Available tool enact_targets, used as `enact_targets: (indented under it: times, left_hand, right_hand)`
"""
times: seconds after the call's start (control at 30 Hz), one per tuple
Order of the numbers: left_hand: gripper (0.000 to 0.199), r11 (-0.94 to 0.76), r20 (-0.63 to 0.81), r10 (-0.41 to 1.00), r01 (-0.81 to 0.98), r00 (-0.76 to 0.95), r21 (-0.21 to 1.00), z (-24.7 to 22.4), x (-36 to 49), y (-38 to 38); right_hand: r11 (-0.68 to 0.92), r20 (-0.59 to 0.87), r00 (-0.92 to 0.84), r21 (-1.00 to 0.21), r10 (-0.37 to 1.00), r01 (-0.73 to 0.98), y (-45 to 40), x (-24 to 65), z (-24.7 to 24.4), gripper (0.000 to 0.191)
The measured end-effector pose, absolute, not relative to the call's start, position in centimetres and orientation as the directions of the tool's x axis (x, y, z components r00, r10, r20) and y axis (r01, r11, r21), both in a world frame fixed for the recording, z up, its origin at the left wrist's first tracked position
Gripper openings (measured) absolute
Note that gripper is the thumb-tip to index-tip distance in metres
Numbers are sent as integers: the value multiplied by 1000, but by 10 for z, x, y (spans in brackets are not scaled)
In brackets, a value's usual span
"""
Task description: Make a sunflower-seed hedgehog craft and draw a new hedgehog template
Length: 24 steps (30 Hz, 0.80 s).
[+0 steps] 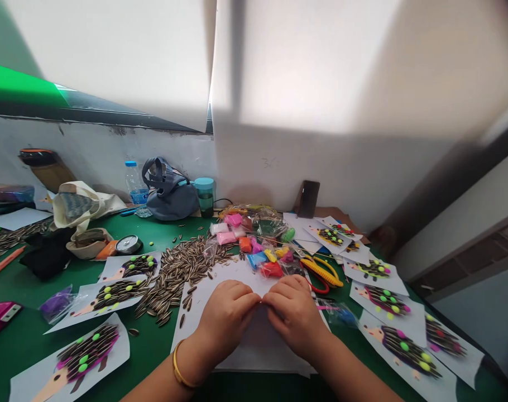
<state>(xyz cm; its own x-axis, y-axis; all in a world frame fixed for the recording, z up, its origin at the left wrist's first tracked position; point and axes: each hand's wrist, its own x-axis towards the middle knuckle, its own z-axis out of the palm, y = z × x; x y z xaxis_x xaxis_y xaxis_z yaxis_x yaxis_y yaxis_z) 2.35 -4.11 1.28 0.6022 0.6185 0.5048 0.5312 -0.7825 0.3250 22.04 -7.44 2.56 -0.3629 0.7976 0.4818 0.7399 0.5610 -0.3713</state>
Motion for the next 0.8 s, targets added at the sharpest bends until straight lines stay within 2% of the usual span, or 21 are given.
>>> enact_targets:
  times: [0.2, 0.33, 0.43, 0.53, 0.63, 0.67, 0.73, 0.8]
  left_hand:
    - [17, -798, 506, 597, 527, 623, 293, 17, 17, -37]
    - [18, -769, 542, 630, 546, 556, 333, 19, 4, -25]
    - [18, -697, 584, 702, 557, 407, 450, 19, -3, -17]
    - [18, -593, 553, 800, 449, 233, 669, 18, -3, -17]
    - [34, -481, 413, 869, 274, 271, 833, 17, 4, -22]
    - [33, -449, 365, 877, 264, 312, 854, 16, 7, -24]
    - [17, -404, 294, 889, 301, 351, 864, 15, 11, -25]
    - [21, -368, 273, 913, 327, 302, 871, 13, 11, -23]
  right_hand:
    - [551, 492, -344, -376, 800, 745, -73, 226, 30, 14]
    - [530, 517, -295, -397, 804, 749, -68, 239, 29, 13]
    - [490, 515, -236, -438, 824, 754, -66, 247, 27, 13]
    - [457, 503, -179, -507, 846, 731, -67, 248, 26, 12]
    - [467, 491, -180, -560, 852, 684, -68, 244, 26, 13]
    - [472, 485, -188, -570, 854, 673, -69, 243, 26, 13]
    - [465, 466, -194, -585, 863, 664, -67, 243, 26, 13]
    - [427, 433, -171, -609, 885, 668, -64, 249, 24, 14]
